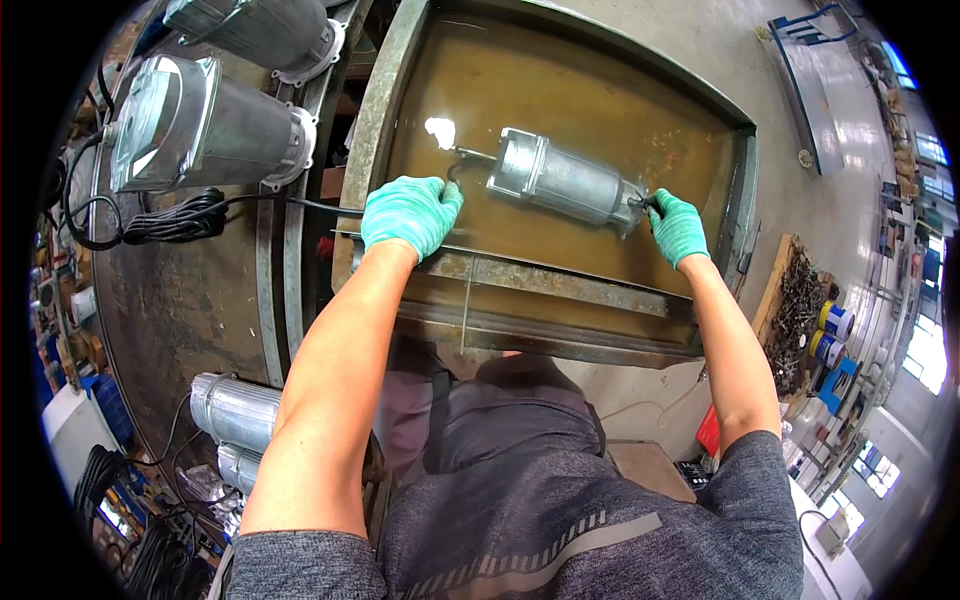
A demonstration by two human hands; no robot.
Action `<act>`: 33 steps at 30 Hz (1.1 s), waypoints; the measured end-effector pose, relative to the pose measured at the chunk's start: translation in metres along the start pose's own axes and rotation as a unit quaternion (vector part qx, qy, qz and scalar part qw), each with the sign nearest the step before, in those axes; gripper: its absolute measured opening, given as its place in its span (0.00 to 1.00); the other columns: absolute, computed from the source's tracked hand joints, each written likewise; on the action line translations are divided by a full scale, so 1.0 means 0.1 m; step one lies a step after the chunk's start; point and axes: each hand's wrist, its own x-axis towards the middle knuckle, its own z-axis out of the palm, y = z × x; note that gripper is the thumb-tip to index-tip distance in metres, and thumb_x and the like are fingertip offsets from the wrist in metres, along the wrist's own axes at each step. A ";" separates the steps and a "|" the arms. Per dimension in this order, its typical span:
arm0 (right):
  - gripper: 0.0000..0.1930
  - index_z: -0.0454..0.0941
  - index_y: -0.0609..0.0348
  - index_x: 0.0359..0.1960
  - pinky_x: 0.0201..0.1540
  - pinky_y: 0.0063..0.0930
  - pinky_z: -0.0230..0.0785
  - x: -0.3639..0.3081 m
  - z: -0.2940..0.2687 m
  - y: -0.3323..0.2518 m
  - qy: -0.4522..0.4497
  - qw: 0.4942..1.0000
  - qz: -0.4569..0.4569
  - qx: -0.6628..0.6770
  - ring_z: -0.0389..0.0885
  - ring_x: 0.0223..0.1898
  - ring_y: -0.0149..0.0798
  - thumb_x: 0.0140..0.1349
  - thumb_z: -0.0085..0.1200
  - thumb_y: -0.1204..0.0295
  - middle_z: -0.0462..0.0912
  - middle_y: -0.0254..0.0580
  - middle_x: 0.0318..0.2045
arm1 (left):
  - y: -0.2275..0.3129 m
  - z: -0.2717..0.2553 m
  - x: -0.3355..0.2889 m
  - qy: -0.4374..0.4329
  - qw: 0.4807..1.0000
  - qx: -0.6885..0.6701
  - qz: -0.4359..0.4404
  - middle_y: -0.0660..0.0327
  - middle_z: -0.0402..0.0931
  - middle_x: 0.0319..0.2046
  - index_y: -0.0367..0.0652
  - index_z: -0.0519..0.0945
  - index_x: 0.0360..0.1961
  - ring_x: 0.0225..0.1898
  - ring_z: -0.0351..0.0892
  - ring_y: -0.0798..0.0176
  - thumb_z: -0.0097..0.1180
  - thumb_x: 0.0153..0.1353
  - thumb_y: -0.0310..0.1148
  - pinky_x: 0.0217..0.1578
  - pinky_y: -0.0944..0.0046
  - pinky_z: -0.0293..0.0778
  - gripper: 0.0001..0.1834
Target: The person tests metal pumps for leaks by submerging them in a tank of water, rotating them, and observing for bubbles. They pick up the pumps, connect a cable, submerge the pump, and place tested units back onto a workbench.
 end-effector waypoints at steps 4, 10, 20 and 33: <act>0.06 0.80 0.58 0.43 0.43 0.51 0.75 0.00 -0.01 -0.02 -0.005 1.000 0.000 0.000 0.82 0.42 0.65 0.67 0.58 0.72 0.85 0.59 0.38 | -0.01 0.00 0.00 -0.001 1.000 0.002 0.001 0.52 0.87 0.39 0.49 0.88 0.38 0.45 0.85 0.45 0.42 0.73 0.53 0.50 0.48 0.79 0.26; 0.06 0.80 0.58 0.43 0.46 0.52 0.77 0.01 -0.01 -0.01 -0.004 1.000 0.002 0.000 0.83 0.44 0.63 0.66 0.58 0.71 0.85 0.58 0.39 | 0.00 -0.01 -0.01 0.001 1.000 0.003 0.001 0.52 0.87 0.40 0.49 0.88 0.39 0.45 0.85 0.44 0.42 0.73 0.54 0.50 0.48 0.79 0.26; 0.07 0.80 0.57 0.43 0.46 0.52 0.77 0.00 0.00 -0.02 -0.004 1.000 0.003 -0.003 0.83 0.45 0.63 0.66 0.58 0.72 0.85 0.58 0.40 | 0.02 -0.04 -0.02 -0.008 1.000 0.000 -0.003 0.52 0.87 0.40 0.49 0.88 0.39 0.45 0.85 0.44 0.42 0.73 0.53 0.50 0.48 0.79 0.26; 0.12 0.80 0.55 0.53 0.49 0.47 0.78 -0.11 -0.09 0.02 -0.018 0.994 0.042 0.101 0.85 0.47 0.59 0.69 0.57 0.69 0.86 0.56 0.46 | 0.02 -0.02 -0.01 -0.008 1.000 0.008 -0.005 0.52 0.87 0.41 0.49 0.87 0.39 0.46 0.85 0.45 0.41 0.74 0.53 0.51 0.49 0.79 0.26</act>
